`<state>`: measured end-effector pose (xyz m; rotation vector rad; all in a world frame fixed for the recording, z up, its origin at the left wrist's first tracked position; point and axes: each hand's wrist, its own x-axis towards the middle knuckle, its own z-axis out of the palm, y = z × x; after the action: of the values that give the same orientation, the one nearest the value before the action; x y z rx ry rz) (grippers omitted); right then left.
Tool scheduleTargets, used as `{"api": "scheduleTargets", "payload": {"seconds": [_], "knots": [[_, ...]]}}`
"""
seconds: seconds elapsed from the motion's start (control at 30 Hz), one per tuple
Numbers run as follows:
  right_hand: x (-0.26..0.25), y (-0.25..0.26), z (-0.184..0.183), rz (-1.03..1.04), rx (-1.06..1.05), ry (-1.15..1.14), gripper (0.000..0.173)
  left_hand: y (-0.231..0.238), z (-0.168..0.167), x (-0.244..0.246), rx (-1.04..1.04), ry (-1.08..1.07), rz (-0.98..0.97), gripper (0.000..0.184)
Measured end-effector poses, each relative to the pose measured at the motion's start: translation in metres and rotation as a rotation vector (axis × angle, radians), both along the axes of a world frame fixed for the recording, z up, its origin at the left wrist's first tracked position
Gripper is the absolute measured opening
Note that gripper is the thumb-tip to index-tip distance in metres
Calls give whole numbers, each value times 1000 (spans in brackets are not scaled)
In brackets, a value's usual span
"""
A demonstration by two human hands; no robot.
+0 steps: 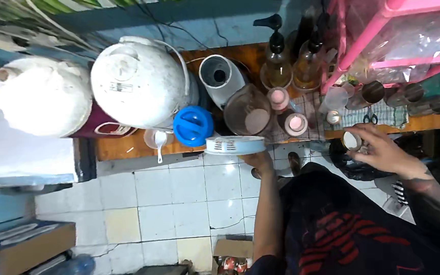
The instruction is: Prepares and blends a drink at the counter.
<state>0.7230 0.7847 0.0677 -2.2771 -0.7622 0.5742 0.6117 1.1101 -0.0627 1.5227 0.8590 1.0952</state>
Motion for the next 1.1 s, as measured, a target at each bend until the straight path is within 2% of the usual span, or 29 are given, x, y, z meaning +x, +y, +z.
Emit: {"api": "scheduleTargets", "payload": {"seconds": [0.1,0.2,0.37,0.43,0.53,0.63,0.73,0.83,0.9,1.0,1.1], "knots": [[-16,-17,-33,-114,-38,61,72,5,-8,9,13,45,34,39],[-22,-18,-85,-225,-63,99,79,5,-10,12,76,47,37,37],[-3,18,-143,-170,-135,-99,72,10,-14,5,88,81,-3,36],[11,43,-145,-100,-186,-73,70,14,-13,4,88,110,-48,34],[32,77,-148,-77,-250,41,78,14,-2,-1,64,160,-102,35],[51,104,-146,-112,-250,71,86,9,12,-11,39,225,-144,54],[67,124,-151,-134,-223,95,89,6,12,-33,77,297,-196,76],[67,132,-150,-123,-176,85,92,0,11,-68,104,362,-275,85],[56,128,-153,-122,-109,55,88,-3,10,-95,120,369,-303,83],[28,107,-167,-150,-27,20,73,-1,4,-141,105,347,-276,75],[-26,87,-151,-323,152,52,56,11,-11,-196,-9,397,-151,70]]}}
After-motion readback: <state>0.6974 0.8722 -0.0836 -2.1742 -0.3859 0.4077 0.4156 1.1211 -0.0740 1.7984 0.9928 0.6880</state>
